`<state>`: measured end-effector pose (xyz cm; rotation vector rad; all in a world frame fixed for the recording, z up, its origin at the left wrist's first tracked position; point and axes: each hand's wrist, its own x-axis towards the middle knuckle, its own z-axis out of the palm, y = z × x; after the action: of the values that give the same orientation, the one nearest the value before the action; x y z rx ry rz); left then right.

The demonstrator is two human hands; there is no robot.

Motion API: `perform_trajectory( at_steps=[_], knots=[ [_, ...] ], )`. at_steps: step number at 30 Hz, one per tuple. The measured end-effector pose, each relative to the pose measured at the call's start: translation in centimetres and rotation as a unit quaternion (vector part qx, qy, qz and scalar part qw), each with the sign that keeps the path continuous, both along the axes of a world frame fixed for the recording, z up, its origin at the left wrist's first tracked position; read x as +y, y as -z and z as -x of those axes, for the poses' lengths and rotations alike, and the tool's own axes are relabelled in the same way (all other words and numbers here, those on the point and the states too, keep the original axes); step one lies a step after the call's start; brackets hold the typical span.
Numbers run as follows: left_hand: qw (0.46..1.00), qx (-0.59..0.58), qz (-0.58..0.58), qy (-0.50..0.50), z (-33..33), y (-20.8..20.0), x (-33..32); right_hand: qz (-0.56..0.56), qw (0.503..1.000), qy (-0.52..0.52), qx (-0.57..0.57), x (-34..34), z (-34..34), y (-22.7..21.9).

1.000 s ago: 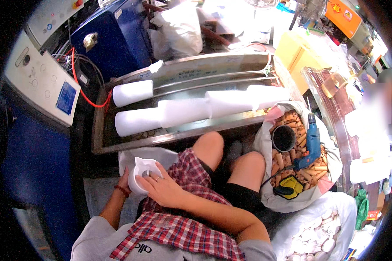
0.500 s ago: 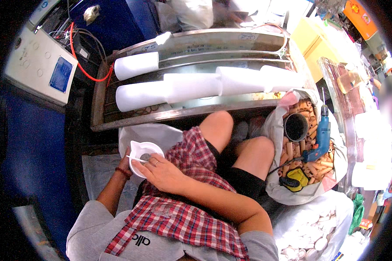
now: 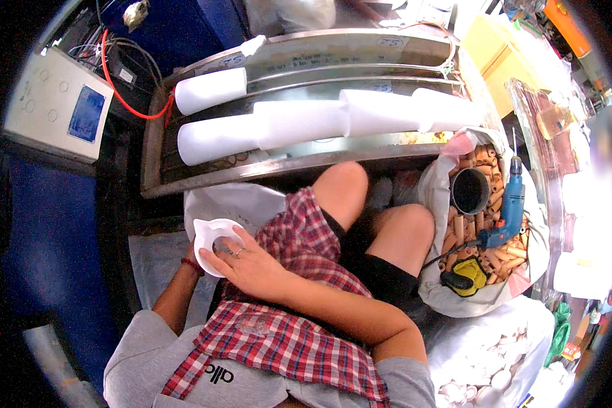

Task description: The person assembles plastic components by drilling into small wooden pieces inside a cone, wiping the components with a cloth, and attaching a base cap.

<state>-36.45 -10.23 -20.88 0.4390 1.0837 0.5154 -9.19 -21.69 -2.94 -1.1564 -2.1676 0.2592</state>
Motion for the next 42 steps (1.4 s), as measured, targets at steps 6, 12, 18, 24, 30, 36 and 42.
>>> perform_trajectory(
  at_steps=[6, 12, 18, 24, 30, 36, 42],
  knots=[
    [0.995, -0.014, -0.073, -0.065, -7.0, -7.3, 3.4, -0.028, 0.992, 0.111, -0.056, 1.1, -4.8, -2.7],
    [0.948, -0.036, -0.294, -0.116, -22.7, -14.2, 17.1, -0.044, 0.921, 0.384, 0.055, 2.4, -13.4, -1.8],
    [0.898, 0.059, -0.397, -0.178, -40.5, -11.3, 27.9, -0.015, 0.920, 0.380, 0.099, 0.3, -16.3, 5.2],
    [0.835, 0.258, -0.468, -0.133, -49.8, -6.6, 31.7, 0.080, 0.906, 0.396, 0.122, 0.9, -18.0, 6.6],
    [0.910, 0.169, -0.369, -0.083, -51.0, -2.1, 32.9, 0.115, 0.895, 0.414, 0.122, 1.7, -18.6, 6.8],
    [0.567, 0.573, -0.554, 0.206, -40.1, 1.2, 38.0, 0.132, 0.895, 0.403, 0.140, 2.1, -18.9, 6.7],
    [0.241, 0.692, -0.506, 0.455, -31.4, -6.5, 36.9, 0.117, 0.900, 0.396, 0.138, 2.1, -18.4, 6.9]
  ],
)
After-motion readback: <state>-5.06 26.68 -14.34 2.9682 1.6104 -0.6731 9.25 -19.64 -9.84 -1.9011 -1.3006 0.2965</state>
